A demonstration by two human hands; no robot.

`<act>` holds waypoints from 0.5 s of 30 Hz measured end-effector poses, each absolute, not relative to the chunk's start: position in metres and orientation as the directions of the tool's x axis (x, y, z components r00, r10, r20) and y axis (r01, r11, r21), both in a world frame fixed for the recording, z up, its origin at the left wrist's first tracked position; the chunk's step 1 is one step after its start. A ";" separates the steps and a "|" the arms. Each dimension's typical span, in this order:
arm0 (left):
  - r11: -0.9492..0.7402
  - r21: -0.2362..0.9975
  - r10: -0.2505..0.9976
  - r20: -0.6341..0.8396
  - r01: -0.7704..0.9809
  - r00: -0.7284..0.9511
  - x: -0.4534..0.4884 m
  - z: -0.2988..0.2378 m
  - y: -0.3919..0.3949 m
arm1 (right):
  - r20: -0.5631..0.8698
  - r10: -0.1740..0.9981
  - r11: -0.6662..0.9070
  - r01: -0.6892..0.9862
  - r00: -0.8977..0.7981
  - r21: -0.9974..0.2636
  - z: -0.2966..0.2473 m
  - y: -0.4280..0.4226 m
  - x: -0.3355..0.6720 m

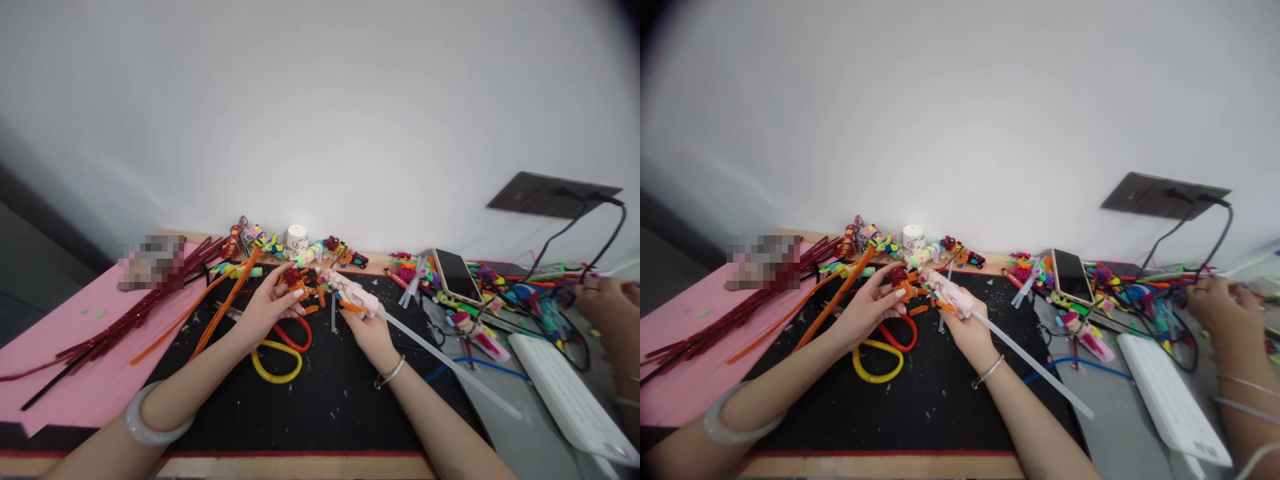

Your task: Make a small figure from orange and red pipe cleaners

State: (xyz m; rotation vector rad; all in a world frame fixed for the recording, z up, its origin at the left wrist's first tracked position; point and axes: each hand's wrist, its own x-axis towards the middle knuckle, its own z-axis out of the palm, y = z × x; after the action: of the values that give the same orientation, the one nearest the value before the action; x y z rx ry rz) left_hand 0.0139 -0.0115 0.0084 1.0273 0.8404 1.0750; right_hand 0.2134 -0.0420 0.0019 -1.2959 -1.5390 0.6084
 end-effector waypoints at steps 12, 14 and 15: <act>0.125 0.971 0.964 -0.070 -0.206 0.255 0.015 0.012 -0.013 | 0.360 0.931 0.303 0.417 0.061 -0.857 0.003 -0.041 0.212; 0.126 0.969 0.963 -0.069 -0.211 0.260 0.015 0.011 -0.012 | 0.365 0.930 0.316 0.397 0.052 -0.862 0.005 -0.041 0.210; 0.128 0.969 0.961 -0.068 -0.213 0.268 0.015 0.011 -0.012 | 0.366 0.930 0.320 0.387 0.048 -0.865 0.006 -0.041 0.210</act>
State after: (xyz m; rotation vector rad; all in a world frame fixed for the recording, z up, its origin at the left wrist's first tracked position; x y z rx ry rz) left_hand 0.0149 -0.0124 0.0113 1.0832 0.8985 1.0475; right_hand 0.2098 -0.0408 0.0060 -1.2485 -1.5334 0.6470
